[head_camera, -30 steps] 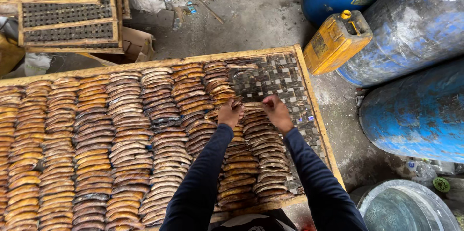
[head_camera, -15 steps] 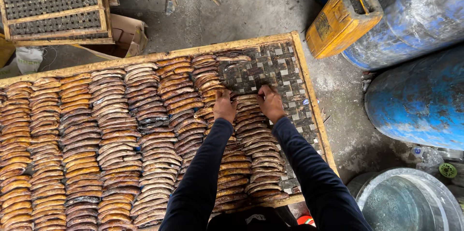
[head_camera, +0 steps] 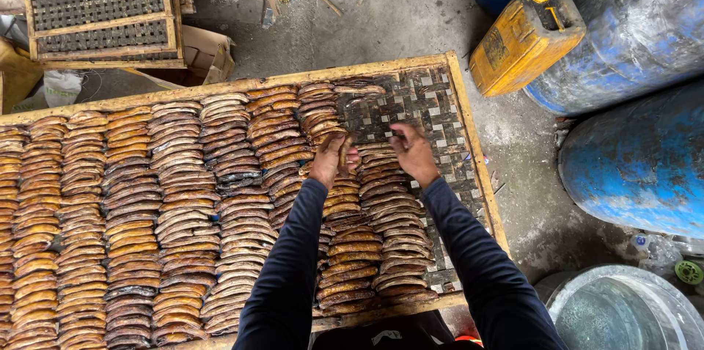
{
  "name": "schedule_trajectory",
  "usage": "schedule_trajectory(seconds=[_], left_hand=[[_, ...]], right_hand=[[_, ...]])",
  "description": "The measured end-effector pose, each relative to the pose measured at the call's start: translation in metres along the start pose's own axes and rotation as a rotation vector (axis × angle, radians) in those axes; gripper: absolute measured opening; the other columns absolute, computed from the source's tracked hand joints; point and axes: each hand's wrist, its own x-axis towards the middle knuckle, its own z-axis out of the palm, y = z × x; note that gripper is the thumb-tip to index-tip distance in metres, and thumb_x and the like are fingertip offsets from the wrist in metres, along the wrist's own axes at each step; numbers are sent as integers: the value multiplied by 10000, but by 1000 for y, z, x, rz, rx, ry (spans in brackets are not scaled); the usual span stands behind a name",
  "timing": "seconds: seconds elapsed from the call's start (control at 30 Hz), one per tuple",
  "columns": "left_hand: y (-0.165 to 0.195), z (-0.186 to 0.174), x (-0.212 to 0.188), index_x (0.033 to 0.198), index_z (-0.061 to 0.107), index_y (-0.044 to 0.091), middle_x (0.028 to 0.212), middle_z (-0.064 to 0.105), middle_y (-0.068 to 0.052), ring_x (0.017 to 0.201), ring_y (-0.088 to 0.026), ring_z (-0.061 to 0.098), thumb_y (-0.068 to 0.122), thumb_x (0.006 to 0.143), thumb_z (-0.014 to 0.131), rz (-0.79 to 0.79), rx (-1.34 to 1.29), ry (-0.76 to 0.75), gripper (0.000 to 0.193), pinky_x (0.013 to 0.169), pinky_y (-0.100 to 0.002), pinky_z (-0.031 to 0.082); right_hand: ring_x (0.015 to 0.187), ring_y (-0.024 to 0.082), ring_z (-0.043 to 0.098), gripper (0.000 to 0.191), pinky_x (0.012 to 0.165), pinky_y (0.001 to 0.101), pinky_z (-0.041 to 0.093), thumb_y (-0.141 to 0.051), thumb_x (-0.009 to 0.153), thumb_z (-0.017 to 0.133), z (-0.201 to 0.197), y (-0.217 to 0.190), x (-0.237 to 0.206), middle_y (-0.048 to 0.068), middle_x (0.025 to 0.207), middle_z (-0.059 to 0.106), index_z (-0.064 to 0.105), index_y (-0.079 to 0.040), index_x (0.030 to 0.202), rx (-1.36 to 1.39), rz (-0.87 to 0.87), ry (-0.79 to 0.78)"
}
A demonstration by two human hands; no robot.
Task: The person arranges dried banana pieces in neat rows on a woven bamboo drying tray, picking up bananas from a pile and placing them one at a time to fill the empty section of the tray. They occasionally turn or reposition pieces to keep the rows aligned.
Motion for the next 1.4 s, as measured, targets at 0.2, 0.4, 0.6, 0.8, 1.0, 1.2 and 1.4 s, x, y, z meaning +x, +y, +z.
schedule_trajectory(seconds=[0.2,0.4,0.6,0.8,1.0,1.2,1.4], left_hand=[[10,21,-5,1337,548,83,1101,727,-146,973,-270,741,324,1032,544,-48,187,-148,389,829,-404,644],[11,13,14,1218,637,65,1170,730,-120,1056,-244,732,127,958,702,328,737,-35,275,931,-374,611],[-12,34,20,1089,708,74,1086,711,-121,911,-284,731,94,923,745,647,992,256,171,827,-398,609],[-26,44,18,998,728,92,1028,668,-130,839,-338,702,67,902,724,782,1189,459,99,766,-440,599],[-27,24,5,1046,723,56,1059,664,-151,801,-341,695,64,958,687,753,1174,329,95,735,-444,602],[-16,-19,-47,1057,742,80,1015,708,-126,699,-246,705,136,975,690,646,908,370,112,650,-373,599],[-32,-140,-161,1082,734,67,925,718,-143,754,-257,693,173,995,726,830,777,603,137,679,-370,549]], right_hand=[[971,147,716,276,871,301,618,-80,961,661,13,-18,4,29,1148,743,699,-169,1220,197,-219,-247],[911,134,708,155,846,311,615,-91,949,704,2,2,28,-1,1073,761,736,-150,1088,239,-70,-63],[908,187,721,143,805,353,588,-69,939,711,-3,15,29,69,1048,738,696,-99,1079,128,-218,48],[981,316,646,128,903,460,498,-57,848,757,-4,11,20,105,950,703,720,-104,961,-181,-362,241],[944,301,685,115,882,449,547,-27,903,692,8,23,22,99,962,712,699,-127,958,-213,-300,253],[894,355,710,95,779,430,564,18,964,669,6,47,-1,159,1008,712,664,-71,999,-110,-312,469],[819,220,644,77,731,323,512,-6,1030,633,26,23,-98,99,1004,688,649,-78,1053,219,-265,338]])
